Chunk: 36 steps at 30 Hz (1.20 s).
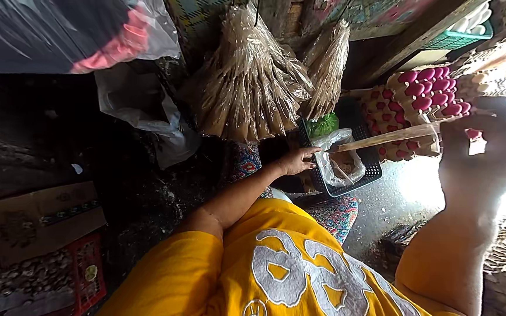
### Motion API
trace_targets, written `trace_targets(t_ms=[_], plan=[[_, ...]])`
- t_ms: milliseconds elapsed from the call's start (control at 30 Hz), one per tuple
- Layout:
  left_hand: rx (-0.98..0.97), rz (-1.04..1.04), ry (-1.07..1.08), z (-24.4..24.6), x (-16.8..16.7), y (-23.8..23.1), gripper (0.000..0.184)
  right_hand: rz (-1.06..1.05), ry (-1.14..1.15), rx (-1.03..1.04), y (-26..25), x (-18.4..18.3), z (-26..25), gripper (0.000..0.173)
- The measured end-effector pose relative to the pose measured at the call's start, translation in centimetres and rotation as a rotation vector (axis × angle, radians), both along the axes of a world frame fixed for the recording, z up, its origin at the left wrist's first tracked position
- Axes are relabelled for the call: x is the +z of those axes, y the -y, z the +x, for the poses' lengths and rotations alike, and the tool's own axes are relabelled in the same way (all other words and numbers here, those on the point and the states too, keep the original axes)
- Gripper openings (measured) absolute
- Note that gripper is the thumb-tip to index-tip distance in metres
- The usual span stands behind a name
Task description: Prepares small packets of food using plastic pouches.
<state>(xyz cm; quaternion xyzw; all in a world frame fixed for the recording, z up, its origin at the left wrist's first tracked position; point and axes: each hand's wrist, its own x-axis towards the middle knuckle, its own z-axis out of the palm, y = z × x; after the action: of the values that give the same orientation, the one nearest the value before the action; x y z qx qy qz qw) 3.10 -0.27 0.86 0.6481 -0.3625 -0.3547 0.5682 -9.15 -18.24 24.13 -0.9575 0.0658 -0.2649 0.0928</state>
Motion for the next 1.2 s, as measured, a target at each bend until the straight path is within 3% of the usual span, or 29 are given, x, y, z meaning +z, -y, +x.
trace_targets(t_ms=[167, 400, 467, 600, 667, 733, 767, 867, 933, 1033, 1200], plan=[[0.123, 0.030, 0.038, 0.0, -0.5, -0.6, 0.047, -0.027, -0.221, 0.038, 1.3, -3.5, 1.7, 0.026], [0.135, 0.032, 0.077, 0.3, 0.5, 0.0, 0.044, 0.006, -0.159, 0.070, 2.5, -2.2, 1.6, 0.027], [0.118, -0.034, 0.163, 0.4, 0.5, 0.7, 0.051, 0.038, -0.155, 0.120, 3.0, -1.5, 1.4, 0.029], [0.026, -0.173, 0.263, 0.9, 1.5, 2.3, 0.087, 0.055, -0.158, 0.267, 4.3, 0.7, 0.9, 0.025], [-0.060, -0.190, 0.123, 0.9, 2.7, 2.7, 0.090, 0.079, -0.124, 0.341, 5.7, 1.4, 0.6, 0.023], [-0.127, -0.190, -0.180, 0.6, 3.7, 2.8, 0.068, 0.151, -0.089, 0.367, 7.3, 1.5, 0.1, 0.025], [-0.144, -0.157, -0.341, 0.3, 4.2, 2.9, 0.057, 0.185, -0.073, 0.329, 8.0, 1.4, -0.2, 0.027], [-0.195, -0.124, -0.670, -0.6, 4.8, 3.1, 0.070, 0.280, -0.083, 0.153, 9.6, 0.8, -1.1, 0.039], [-0.192, -0.195, -0.800, -1.5, 4.9, 3.1, 0.048, 0.350, -0.088, 0.102, 10.3, 0.2, -1.5, 0.042], [-0.139, -0.290, -0.897, -2.2, 4.9, 2.9, 0.019, 0.517, -0.052, 0.101, 11.1, -0.9, -2.4, 0.041], [-0.075, -0.317, -0.824, -1.9, 4.6, 2.6, 0.023, 0.656, -0.010, 0.162, 13.2, -2.5, -3.5, 0.043]])
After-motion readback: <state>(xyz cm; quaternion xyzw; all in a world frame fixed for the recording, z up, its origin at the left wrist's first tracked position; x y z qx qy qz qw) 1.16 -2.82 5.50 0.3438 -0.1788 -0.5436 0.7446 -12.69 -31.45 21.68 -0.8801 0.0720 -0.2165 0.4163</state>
